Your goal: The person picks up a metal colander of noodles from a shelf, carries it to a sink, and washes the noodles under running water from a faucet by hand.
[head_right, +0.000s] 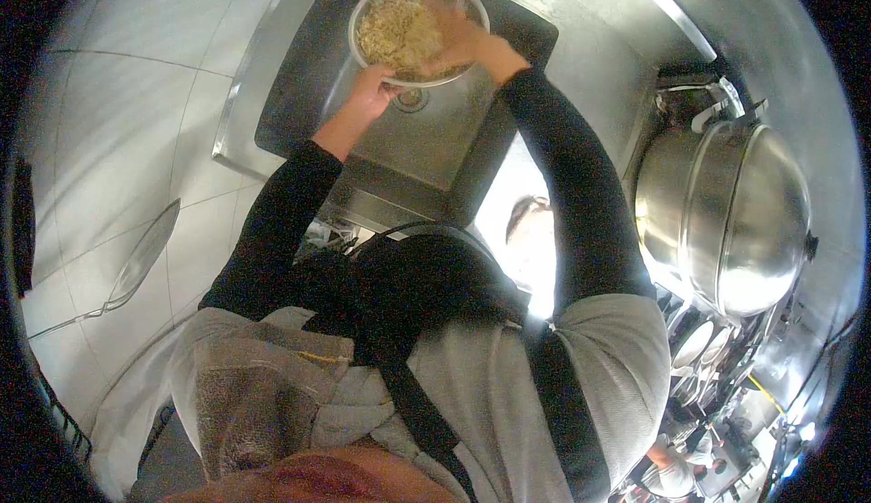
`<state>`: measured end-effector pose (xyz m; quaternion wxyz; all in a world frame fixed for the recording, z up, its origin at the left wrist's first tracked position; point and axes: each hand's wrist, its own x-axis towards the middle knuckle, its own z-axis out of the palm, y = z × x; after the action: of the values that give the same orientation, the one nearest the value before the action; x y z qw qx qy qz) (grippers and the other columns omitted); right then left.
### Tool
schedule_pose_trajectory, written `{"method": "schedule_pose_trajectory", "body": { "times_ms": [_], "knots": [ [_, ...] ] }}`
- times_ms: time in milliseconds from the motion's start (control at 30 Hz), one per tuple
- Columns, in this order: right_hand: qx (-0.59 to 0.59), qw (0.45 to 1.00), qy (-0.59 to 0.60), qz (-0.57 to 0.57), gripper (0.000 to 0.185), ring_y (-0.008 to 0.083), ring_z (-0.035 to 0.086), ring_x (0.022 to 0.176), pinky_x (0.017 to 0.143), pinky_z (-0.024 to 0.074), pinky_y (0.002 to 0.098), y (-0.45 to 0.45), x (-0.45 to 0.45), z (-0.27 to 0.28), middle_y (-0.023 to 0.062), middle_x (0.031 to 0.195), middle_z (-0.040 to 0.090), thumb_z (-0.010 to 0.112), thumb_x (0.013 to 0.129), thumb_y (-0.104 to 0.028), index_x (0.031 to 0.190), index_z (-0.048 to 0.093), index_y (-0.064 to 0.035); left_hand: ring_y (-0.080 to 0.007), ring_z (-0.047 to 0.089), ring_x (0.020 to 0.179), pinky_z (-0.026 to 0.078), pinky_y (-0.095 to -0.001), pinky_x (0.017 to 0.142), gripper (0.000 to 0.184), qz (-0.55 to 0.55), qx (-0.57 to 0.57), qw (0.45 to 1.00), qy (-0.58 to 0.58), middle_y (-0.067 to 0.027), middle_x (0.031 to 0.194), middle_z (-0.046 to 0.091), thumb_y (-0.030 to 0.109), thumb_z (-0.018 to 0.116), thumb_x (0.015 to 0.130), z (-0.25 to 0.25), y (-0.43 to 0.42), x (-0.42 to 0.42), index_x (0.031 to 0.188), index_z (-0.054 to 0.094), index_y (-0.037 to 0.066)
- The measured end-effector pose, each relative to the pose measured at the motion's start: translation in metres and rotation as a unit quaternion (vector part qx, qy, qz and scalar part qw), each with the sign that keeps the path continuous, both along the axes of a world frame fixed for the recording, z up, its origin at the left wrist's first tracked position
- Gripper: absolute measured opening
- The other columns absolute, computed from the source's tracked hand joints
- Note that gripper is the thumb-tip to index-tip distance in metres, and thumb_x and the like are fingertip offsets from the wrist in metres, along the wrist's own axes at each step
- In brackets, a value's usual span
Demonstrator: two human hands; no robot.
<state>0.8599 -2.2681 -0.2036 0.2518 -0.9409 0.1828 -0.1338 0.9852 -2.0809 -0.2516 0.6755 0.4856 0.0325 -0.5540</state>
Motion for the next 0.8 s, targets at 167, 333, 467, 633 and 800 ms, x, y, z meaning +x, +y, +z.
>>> {"method": "schedule_pose_trajectory", "body": {
  "times_ms": [167,333,467,633,800],
  "knots": [
    [-0.097,0.989,0.093,-0.065,0.092,0.0482,0.044,0.123,0.1,0.0428,0.0476,0.033,0.002,0.009,0.0285,0.136,0.04,0.073,0.067,-0.009,0.146,0.025,-0.0156,-0.0299,0.058,0.102,0.055,-0.0457,0.075,0.027,-0.059,0.007,0.998,0.002,-0.0147,0.111,0.056,0.003,0.057,0.081,0.034,0.017,-0.014,0.108,0.053,0.0],
    [0.033,0.999,0.034,0.015,0.066,0.0312,0.061,0.104,0.09,0.049,0.0395,-0.023,0.015,0.029,0.0157,0.118,0.062,0.072,0.066,-0.006,0.128,0.053,-0.0139,-0.0295,0.057,0.103,0.055,-0.0478,0.083,0.031,-0.047,0.031,0.996,-0.065,-0.0152,0.115,0.055,0.003,0.056,0.083,0.001,0.016,-0.003,0.113,0.051,0.0],
    [0.148,0.984,0.096,0.026,0.066,0.0242,0.063,0.099,0.085,0.0505,0.0353,-0.032,0.019,0.074,0.0115,0.106,0.067,0.071,0.064,-0.005,0.127,0.054,-0.0128,-0.0303,0.057,0.106,0.054,-0.0514,0.085,0.043,-0.041,-0.003,0.996,-0.081,-0.0153,0.122,0.053,0.001,0.055,0.083,0.007,0.014,0.004,0.125,0.045,0.002],
    [0.079,0.99,0.1,-0.052,0.056,0.0234,0.063,0.095,0.081,0.0514,0.0352,-0.023,0.028,0.103,0.0114,0.104,0.066,0.073,0.07,-0.015,0.123,0.056,-0.0094,-0.0326,0.058,0.1,0.056,-0.0437,0.068,0.071,-0.059,-0.056,0.992,-0.102,-0.018,0.125,0.046,-0.005,0.051,0.078,0.006,0.01,0.012,0.141,0.024,0.014],
    [0.213,0.964,0.159,-0.017,0.047,0.0249,0.066,0.088,0.076,0.0518,0.039,-0.033,0.023,0.14,0.0167,0.095,0.07,0.068,0.075,-0.013,0.121,0.058,-0.0082,-0.0332,0.059,0.099,0.056,-0.0447,0.068,0.072,-0.066,-0.04,0.991,-0.108,-0.0185,0.127,0.046,-0.004,0.051,0.078,0.008,0.006,0.013,0.142,0.022,0.015]
  ]
}}
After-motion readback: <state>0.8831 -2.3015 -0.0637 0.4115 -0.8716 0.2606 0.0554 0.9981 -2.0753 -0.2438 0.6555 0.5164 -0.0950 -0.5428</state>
